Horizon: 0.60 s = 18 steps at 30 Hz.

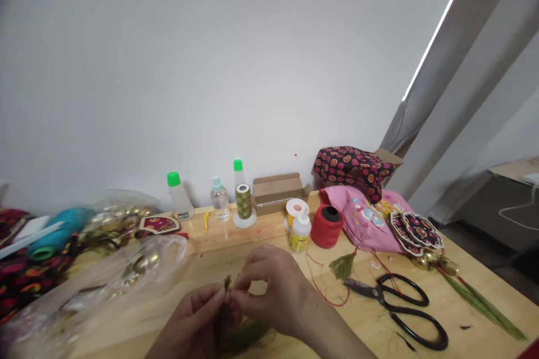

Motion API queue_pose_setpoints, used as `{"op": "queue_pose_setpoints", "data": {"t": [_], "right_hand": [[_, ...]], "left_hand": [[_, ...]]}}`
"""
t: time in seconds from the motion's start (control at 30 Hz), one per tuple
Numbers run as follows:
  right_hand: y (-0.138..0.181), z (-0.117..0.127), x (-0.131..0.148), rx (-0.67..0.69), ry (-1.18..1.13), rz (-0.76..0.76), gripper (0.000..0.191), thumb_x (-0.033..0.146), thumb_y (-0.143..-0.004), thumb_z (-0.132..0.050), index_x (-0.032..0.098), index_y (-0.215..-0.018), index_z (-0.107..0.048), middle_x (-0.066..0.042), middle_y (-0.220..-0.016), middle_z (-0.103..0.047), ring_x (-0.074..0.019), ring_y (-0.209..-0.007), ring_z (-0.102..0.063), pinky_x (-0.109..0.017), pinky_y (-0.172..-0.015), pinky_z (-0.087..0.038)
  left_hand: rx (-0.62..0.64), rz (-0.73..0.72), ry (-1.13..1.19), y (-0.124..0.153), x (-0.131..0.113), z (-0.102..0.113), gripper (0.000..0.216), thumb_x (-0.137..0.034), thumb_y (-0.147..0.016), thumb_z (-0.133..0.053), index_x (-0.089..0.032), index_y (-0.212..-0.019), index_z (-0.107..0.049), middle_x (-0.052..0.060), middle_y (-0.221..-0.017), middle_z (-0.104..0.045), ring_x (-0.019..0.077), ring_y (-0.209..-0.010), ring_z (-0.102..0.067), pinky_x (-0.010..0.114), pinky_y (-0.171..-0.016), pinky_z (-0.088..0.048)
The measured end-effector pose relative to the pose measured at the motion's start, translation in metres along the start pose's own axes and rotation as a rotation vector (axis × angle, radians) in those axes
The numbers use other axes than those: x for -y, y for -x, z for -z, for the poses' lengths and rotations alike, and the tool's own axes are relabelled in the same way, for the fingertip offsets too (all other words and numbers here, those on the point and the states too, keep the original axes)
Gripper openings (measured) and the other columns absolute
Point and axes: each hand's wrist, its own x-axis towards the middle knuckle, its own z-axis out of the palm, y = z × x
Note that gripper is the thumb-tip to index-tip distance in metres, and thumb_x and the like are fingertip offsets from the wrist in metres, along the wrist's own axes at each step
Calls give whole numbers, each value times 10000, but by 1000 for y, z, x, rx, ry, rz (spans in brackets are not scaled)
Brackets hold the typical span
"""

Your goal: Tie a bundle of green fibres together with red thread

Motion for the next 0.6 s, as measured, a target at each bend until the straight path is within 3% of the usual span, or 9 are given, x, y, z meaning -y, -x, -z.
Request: {"op": "queue_pose_setpoints", "data": {"t": [0.1,0.27,0.6], "right_hand": [[1,-3,1,-62,-37,-9,74,141,-642,-624,167,-577,-649,4,-594,-574,-106,-596,-530,-204,-556,-384],[3,-10,1,-136,-177,-67,105,91,-632,-602,176,-594,-650,6,-610,-582,-101,-588,-536,-196,-558,-408],[6,-16,-11,-270,-217,-168,114,150,-669,-577,158,-562,-615,18,-535,-535,-79,-478,-410,-192,-443,-316]], "left_hand": [[21,4,22,-1,2,3,117,-193,-644,-659,-96,-579,-663,38,-528,-641,85,-500,-539,169,-499,-403],[12,-4,76,-3,1,5,67,-171,-671,-631,-127,-648,-676,47,-670,-676,122,-614,-584,221,-610,-443],[-105,9,82,-3,0,3,74,-145,-594,-697,-76,-618,-685,50,-549,-663,95,-527,-586,163,-533,-467]]}}
